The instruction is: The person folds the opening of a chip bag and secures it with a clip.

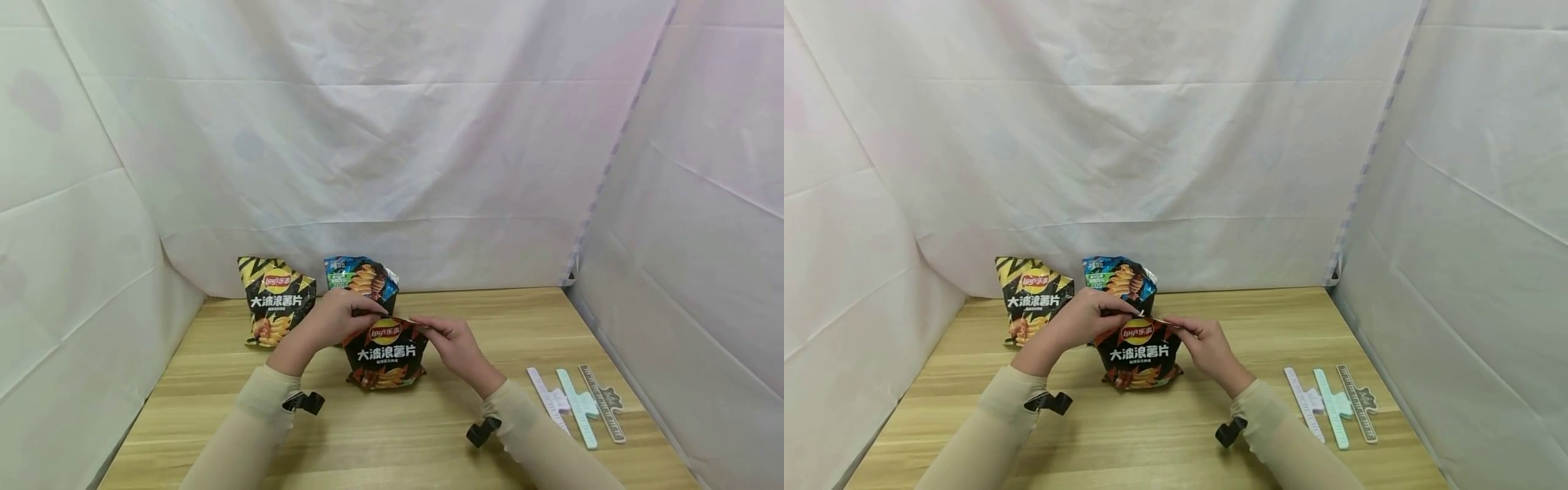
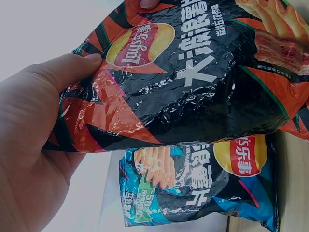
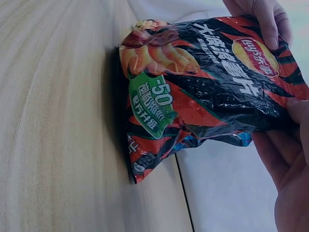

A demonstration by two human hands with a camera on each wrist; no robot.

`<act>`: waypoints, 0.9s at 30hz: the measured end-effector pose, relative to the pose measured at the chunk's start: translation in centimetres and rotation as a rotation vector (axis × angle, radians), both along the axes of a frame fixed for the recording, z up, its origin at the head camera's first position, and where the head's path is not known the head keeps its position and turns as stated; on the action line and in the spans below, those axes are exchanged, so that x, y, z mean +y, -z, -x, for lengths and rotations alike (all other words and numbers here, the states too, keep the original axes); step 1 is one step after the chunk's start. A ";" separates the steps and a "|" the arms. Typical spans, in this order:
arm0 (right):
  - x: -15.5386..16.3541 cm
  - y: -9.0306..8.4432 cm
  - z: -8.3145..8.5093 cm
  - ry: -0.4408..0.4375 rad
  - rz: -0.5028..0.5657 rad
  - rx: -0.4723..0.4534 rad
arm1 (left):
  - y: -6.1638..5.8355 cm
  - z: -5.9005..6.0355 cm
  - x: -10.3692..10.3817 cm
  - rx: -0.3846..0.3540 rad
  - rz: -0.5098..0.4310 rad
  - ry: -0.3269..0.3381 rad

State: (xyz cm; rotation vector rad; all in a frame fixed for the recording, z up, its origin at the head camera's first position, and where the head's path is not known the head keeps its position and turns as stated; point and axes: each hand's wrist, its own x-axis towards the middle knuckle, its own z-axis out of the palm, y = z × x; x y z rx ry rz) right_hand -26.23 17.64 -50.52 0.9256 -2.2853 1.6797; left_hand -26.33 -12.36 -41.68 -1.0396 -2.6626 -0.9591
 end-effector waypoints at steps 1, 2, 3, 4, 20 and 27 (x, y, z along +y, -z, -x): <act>0.0 0.1 0.0 0.004 0.000 0.002 | 0.0 0.0 0.0 -0.002 -0.002 0.005; 0.0 0.1 0.0 0.008 0.001 0.001 | 0.0 0.0 0.0 -0.004 -0.003 0.010; 0.0 0.1 0.0 0.012 0.006 -0.001 | 0.0 0.0 0.0 -0.009 -0.004 0.011; 0.0 0.2 0.0 0.016 0.013 -0.006 | -0.1 -0.1 0.0 -0.017 -0.005 0.012; 0.2 0.6 0.1 0.000 0.133 -0.091 | 0.1 -0.1 -0.1 -0.047 0.022 0.003; 0.0 0.6 0.1 0.002 0.135 -0.037 | -0.2 -0.2 -0.1 -0.040 0.063 0.013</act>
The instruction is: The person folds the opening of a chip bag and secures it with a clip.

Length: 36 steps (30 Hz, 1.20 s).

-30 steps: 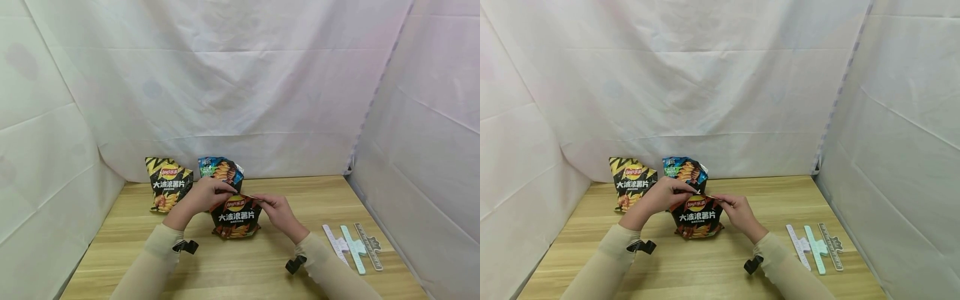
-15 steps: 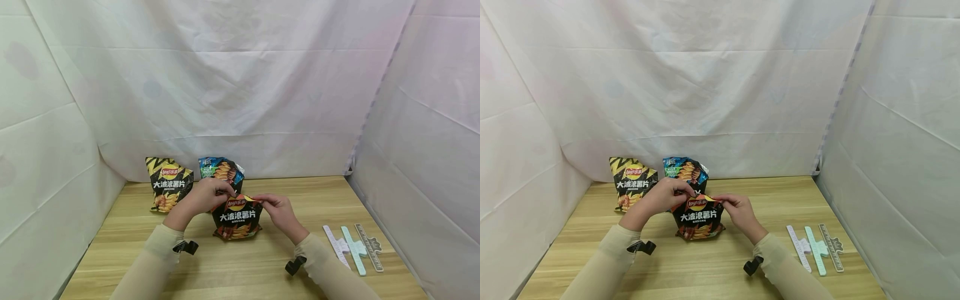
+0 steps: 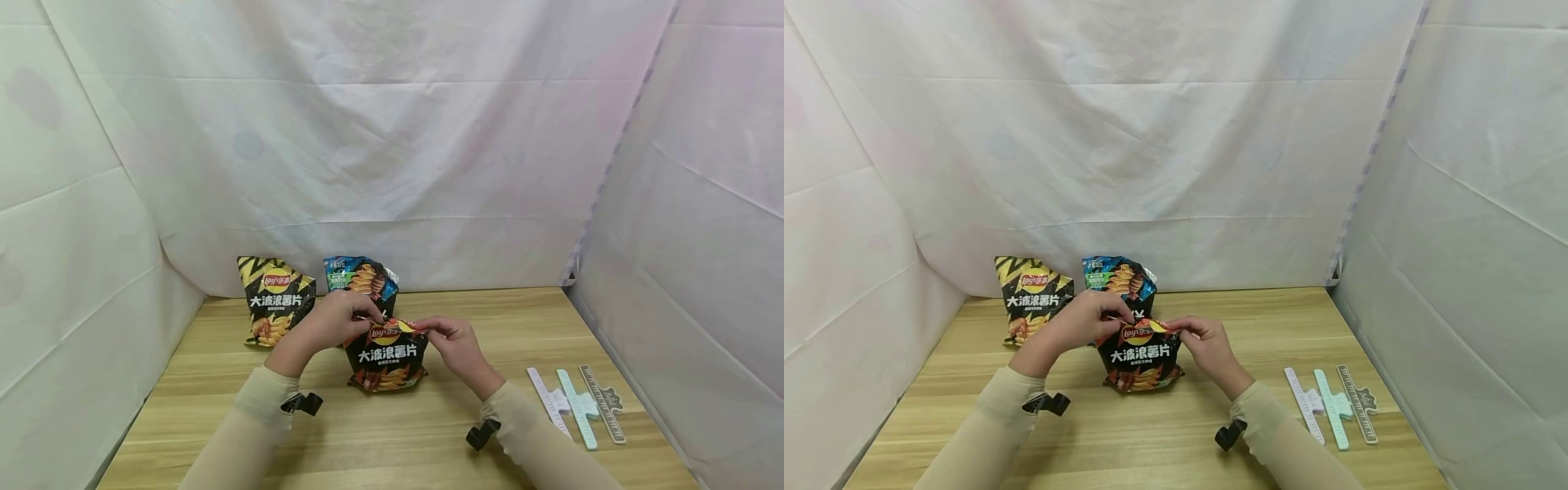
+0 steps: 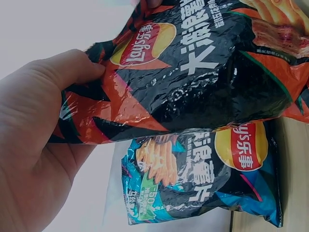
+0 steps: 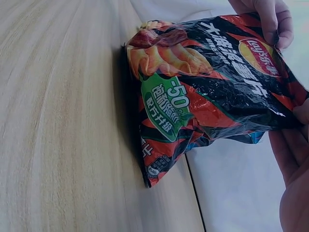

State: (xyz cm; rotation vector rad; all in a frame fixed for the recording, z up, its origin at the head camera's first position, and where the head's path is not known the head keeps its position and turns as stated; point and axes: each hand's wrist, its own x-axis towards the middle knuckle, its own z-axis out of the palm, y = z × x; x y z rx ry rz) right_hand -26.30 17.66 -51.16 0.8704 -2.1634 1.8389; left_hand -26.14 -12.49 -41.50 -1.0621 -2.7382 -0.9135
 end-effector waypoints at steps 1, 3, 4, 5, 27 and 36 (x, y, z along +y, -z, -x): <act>0.0 0.0 0.0 0.010 -0.012 0.009 | 0.0 0.0 0.0 -0.010 0.003 0.005; 0.1 -0.1 -0.1 0.028 -0.040 0.028 | -0.1 0.0 0.0 -0.020 0.012 0.019; 0.2 -0.1 -0.1 0.035 -0.057 0.034 | -0.1 0.0 0.1 -0.025 0.013 0.027; 0.3 -0.1 -0.1 0.038 -0.075 0.043 | -0.1 0.0 0.1 -0.022 0.011 0.034; 0.1 -1.0 -0.3 0.084 -0.138 -0.079 | 0.4 -0.5 0.4 0.047 -0.010 -0.037; 0.8 -0.9 -0.3 0.081 -0.131 -0.061 | 0.2 -0.4 0.6 0.029 -0.019 -0.062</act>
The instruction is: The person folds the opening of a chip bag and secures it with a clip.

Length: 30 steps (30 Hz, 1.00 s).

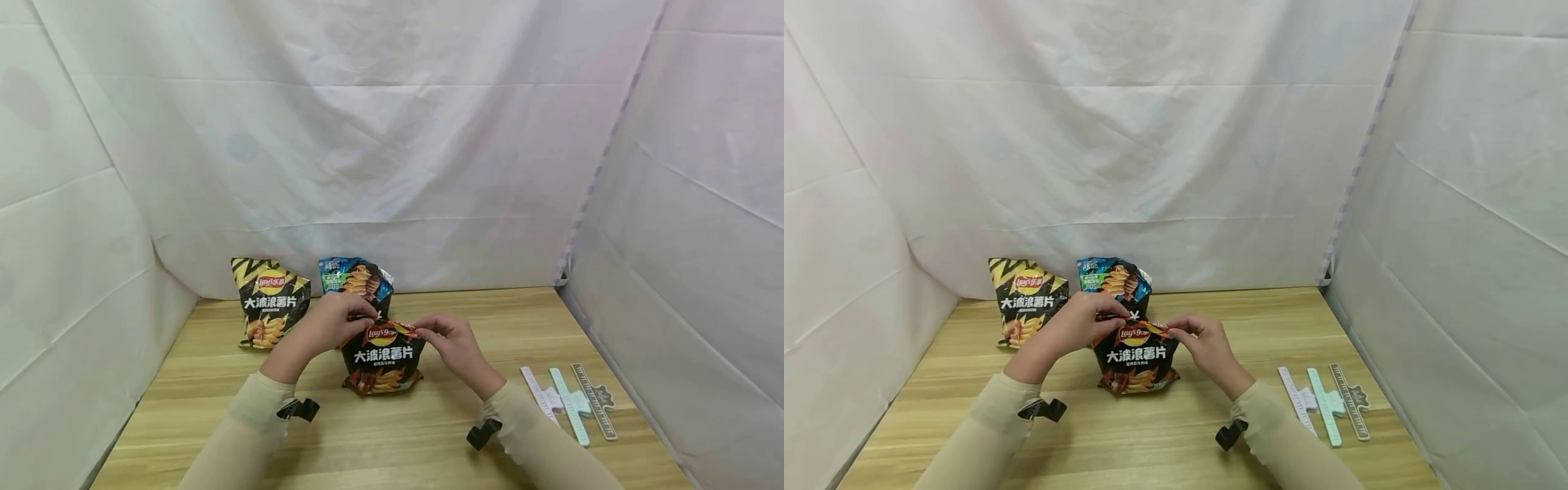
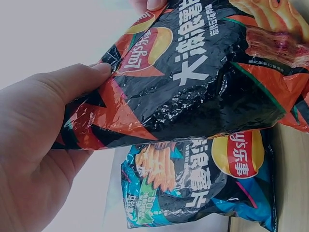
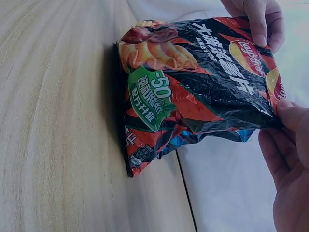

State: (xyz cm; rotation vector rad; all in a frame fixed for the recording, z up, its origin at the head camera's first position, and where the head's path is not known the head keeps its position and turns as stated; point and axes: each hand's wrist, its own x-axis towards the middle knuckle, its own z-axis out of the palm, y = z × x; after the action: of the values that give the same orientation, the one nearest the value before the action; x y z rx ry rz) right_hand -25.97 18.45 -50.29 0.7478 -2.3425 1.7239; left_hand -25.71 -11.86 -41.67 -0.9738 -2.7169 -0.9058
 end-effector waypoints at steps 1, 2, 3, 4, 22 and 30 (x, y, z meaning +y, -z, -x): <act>0.0 0.0 0.0 0.002 0.000 0.002 | 0.0 0.0 0.0 0.004 0.003 -0.001; 0.0 0.0 0.0 0.003 -0.001 0.007 | 0.0 0.0 0.0 0.008 0.003 0.001; -0.1 0.0 0.1 0.007 -0.006 0.016 | 0.0 0.0 0.0 0.011 0.004 0.001; -0.1 0.0 0.1 0.011 -0.011 0.026 | 0.0 0.0 0.1 0.014 0.005 0.000; 2.1 -2.9 -1.2 0.012 -0.296 0.006 | 0.3 -0.1 0.0 0.027 -0.005 0.003; 9.4 -4.5 -3.2 0.120 -0.745 -0.142 | 0.5 -0.2 0.2 0.045 0.001 0.021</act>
State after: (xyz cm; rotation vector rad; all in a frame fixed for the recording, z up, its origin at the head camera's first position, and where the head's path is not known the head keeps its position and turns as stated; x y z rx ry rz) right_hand -22.80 27.87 -45.80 0.5511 -3.0725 0.8462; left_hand -25.47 -11.63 -42.21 -1.0130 -2.6749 -0.8749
